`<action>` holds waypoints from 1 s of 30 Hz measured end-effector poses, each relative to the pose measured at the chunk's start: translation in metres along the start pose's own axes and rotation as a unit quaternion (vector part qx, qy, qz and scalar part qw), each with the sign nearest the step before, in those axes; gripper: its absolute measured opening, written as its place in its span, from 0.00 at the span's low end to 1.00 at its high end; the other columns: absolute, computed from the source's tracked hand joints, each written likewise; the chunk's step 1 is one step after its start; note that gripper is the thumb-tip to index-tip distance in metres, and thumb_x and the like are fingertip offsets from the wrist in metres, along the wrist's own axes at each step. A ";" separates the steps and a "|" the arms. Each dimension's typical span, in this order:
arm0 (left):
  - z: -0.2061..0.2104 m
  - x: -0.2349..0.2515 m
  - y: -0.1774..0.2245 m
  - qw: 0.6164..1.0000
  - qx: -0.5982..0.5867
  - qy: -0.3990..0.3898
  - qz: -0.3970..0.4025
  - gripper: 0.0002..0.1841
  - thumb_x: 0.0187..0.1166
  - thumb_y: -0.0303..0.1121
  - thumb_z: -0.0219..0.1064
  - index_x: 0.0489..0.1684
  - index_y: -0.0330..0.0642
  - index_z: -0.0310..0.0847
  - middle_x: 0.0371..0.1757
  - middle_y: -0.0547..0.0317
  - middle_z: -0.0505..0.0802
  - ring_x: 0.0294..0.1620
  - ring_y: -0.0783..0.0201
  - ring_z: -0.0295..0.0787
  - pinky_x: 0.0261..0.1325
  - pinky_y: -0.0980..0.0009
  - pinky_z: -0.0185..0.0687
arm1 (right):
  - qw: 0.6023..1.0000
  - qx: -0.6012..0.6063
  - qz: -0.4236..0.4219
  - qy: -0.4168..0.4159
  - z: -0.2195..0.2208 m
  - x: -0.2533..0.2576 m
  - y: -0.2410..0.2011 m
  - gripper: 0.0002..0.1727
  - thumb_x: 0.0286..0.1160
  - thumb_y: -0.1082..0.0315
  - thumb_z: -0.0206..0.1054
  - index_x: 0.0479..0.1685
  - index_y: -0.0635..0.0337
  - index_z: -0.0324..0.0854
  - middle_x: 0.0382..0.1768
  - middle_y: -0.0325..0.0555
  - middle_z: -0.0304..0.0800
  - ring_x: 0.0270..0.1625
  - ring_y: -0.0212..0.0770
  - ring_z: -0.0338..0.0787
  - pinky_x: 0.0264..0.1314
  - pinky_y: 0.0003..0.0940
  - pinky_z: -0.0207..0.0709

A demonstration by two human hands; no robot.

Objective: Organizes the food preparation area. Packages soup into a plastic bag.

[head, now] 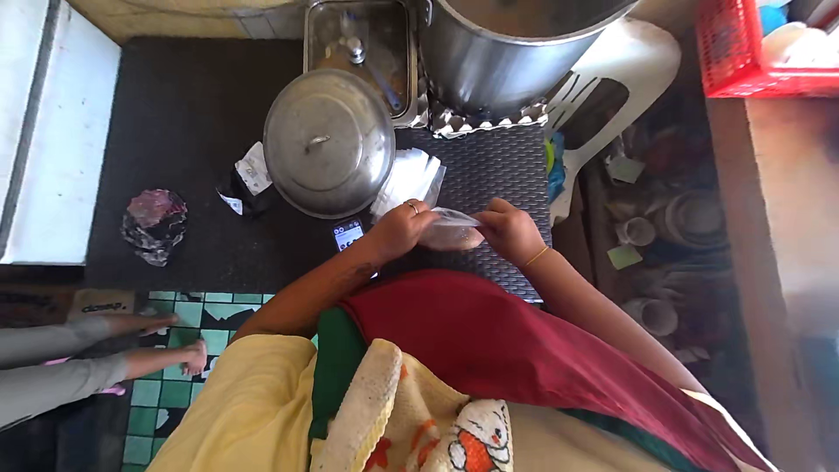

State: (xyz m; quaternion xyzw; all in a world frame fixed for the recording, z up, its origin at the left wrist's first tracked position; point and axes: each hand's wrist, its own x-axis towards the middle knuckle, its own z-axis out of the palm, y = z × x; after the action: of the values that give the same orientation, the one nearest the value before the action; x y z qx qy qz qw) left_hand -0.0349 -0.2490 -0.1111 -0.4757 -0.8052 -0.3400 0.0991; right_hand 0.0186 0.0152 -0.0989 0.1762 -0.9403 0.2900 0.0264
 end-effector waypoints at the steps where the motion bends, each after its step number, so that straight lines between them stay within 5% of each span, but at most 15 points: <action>1: -0.004 0.004 -0.004 0.998 0.037 0.019 0.046 0.09 0.81 0.24 0.64 0.44 0.34 0.93 0.39 0.44 0.94 0.46 0.48 0.93 0.54 0.59 0.88 | 0.999 0.019 -0.022 0.028 -0.003 0.000 0.001 0.09 0.73 0.77 0.69 0.45 0.64 0.94 0.40 0.60 0.87 0.37 0.55 0.90 0.40 0.55 0.86; 4: -0.026 0.023 0.000 0.984 0.096 0.051 0.144 0.10 0.81 0.24 0.64 0.39 0.38 0.94 0.33 0.48 0.94 0.40 0.51 0.90 0.45 0.62 0.83 | 0.991 0.079 -0.058 0.092 -0.018 0.000 -0.008 0.11 0.73 0.79 0.64 0.46 0.69 0.92 0.52 0.62 0.89 0.51 0.50 0.92 0.58 0.43 0.88; 7: -0.055 0.049 0.016 0.975 0.097 0.076 0.183 0.08 0.82 0.27 0.66 0.37 0.39 0.93 0.29 0.51 0.91 0.37 0.53 0.88 0.43 0.63 0.80 | 0.962 0.223 -0.030 0.156 -0.030 0.006 -0.028 0.12 0.82 0.76 0.55 0.48 0.69 0.86 0.37 0.43 0.91 0.34 0.30 0.90 0.41 0.28 0.88; 9: -0.075 0.069 0.032 0.980 0.041 0.071 0.181 0.08 0.81 0.27 0.67 0.38 0.37 0.94 0.31 0.49 0.92 0.37 0.54 0.89 0.43 0.65 0.82 | 0.924 0.353 -0.023 0.147 -0.044 0.012 -0.045 0.17 0.93 0.56 0.52 0.60 0.55 0.81 0.40 0.28 0.92 0.37 0.24 0.89 0.43 0.26 0.87; 11: -0.094 0.090 0.051 0.985 -0.030 0.061 0.158 0.08 0.77 0.23 0.67 0.39 0.35 0.94 0.35 0.46 0.94 0.40 0.56 0.91 0.46 0.66 0.86 | 0.907 0.397 -0.080 0.111 -0.062 0.021 -0.063 0.33 0.79 0.37 0.66 0.73 0.49 0.73 0.56 0.26 0.90 0.55 0.26 0.90 0.57 0.29 0.87; 13: -0.109 0.111 0.067 0.985 -0.077 0.048 0.145 0.07 0.77 0.22 0.67 0.39 0.33 0.94 0.36 0.46 0.91 0.39 0.59 0.89 0.44 0.69 0.84 | 0.924 0.346 -0.133 0.096 -0.078 0.033 -0.085 0.45 0.64 0.43 0.82 0.77 0.59 0.68 0.61 0.31 0.87 0.62 0.26 0.88 0.66 0.28 0.86; 16: -0.121 0.129 0.082 0.980 -0.116 0.036 0.157 0.07 0.76 0.22 0.69 0.38 0.35 0.95 0.38 0.48 0.92 0.42 0.63 0.89 0.47 0.73 0.83 | 0.955 0.229 -0.133 0.137 -0.095 0.047 -0.106 0.18 0.56 0.71 0.80 0.47 0.66 0.84 0.39 0.34 0.92 0.44 0.17 0.89 0.52 0.16 0.85; 17: -0.122 0.130 0.084 0.976 -0.140 0.045 0.163 0.06 0.75 0.22 0.70 0.37 0.34 0.95 0.38 0.48 0.92 0.43 0.65 0.88 0.48 0.74 0.83 | 0.954 0.225 -0.137 0.145 -0.099 0.051 -0.109 0.10 0.57 0.75 0.77 0.38 0.64 0.86 0.33 0.31 0.91 0.39 0.14 0.88 0.47 0.13 0.83; 19: -0.126 0.128 0.083 0.959 -0.220 0.083 0.159 0.06 0.74 0.23 0.72 0.41 0.29 0.93 0.42 0.47 0.91 0.45 0.67 0.87 0.49 0.76 0.82 | 0.941 0.271 -0.150 0.133 -0.108 0.053 -0.112 0.05 0.62 0.77 0.75 0.34 0.60 0.87 0.31 0.27 0.91 0.37 0.12 0.86 0.46 0.12 0.82; 21: -0.131 0.120 0.074 0.947 -0.280 0.103 0.118 0.27 0.73 0.40 0.77 0.61 0.23 0.83 0.57 0.42 0.89 0.54 0.65 0.85 0.51 0.73 0.83 | 0.933 0.301 -0.157 0.117 -0.115 0.050 -0.119 0.06 0.64 0.77 0.75 0.38 0.61 0.90 0.33 0.27 0.92 0.37 0.13 0.87 0.46 0.12 0.84; 23: -0.129 0.103 0.065 0.952 -0.301 0.034 0.046 0.57 0.63 0.65 0.77 0.83 0.25 0.64 0.79 0.39 0.79 0.75 0.58 0.78 0.70 0.63 0.80 | 0.934 0.304 -0.155 0.105 -0.120 0.045 -0.129 0.05 0.63 0.76 0.78 0.37 0.61 0.89 0.32 0.29 0.91 0.35 0.17 0.87 0.42 0.13 0.84; 24: -0.122 0.094 0.064 0.946 -0.323 -0.013 0.014 0.62 0.56 0.66 0.81 0.86 0.26 0.61 0.82 0.41 0.77 0.80 0.58 0.74 0.78 0.62 0.75 | 0.934 0.305 -0.159 0.100 -0.120 0.045 -0.132 0.06 0.62 0.76 0.80 0.36 0.61 0.89 0.32 0.31 0.91 0.36 0.19 0.87 0.42 0.15 0.84; 25: -0.112 0.085 0.066 0.938 -0.342 -0.050 -0.015 0.60 0.50 0.59 0.86 0.83 0.26 0.64 0.78 0.45 0.81 0.79 0.62 0.76 0.80 0.65 0.74 | 0.931 0.308 -0.169 0.095 -0.121 0.045 -0.134 0.06 0.61 0.76 0.80 0.35 0.62 0.90 0.34 0.33 0.91 0.38 0.21 0.88 0.44 0.16 0.84; 28: -0.085 0.072 0.080 0.913 -0.376 -0.119 -0.101 0.37 0.49 0.39 0.90 0.62 0.32 0.82 0.53 0.58 0.93 0.56 0.75 0.89 0.62 0.74 0.85 | 0.927 0.318 -0.182 0.079 -0.117 0.051 -0.136 0.03 0.64 0.73 0.79 0.34 0.60 0.92 0.33 0.32 0.87 0.40 0.21 0.84 0.46 0.16 0.79; 30: -0.075 0.072 0.083 0.888 -0.421 -0.121 -0.138 0.31 0.56 0.32 0.87 0.62 0.33 0.82 0.53 0.58 0.94 0.56 0.73 0.90 0.63 0.72 0.87 | 0.926 0.323 -0.183 0.070 -0.112 0.056 -0.137 0.03 0.65 0.74 0.75 0.36 0.60 0.93 0.33 0.32 0.87 0.41 0.20 0.83 0.47 0.16 0.78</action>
State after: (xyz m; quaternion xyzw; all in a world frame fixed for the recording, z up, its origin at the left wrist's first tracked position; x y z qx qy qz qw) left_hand -0.0157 -0.2206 0.0171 -0.3940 -0.6497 -0.5972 -0.2569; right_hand 0.0077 -0.0456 0.0758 0.3239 -0.7428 0.5795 0.0866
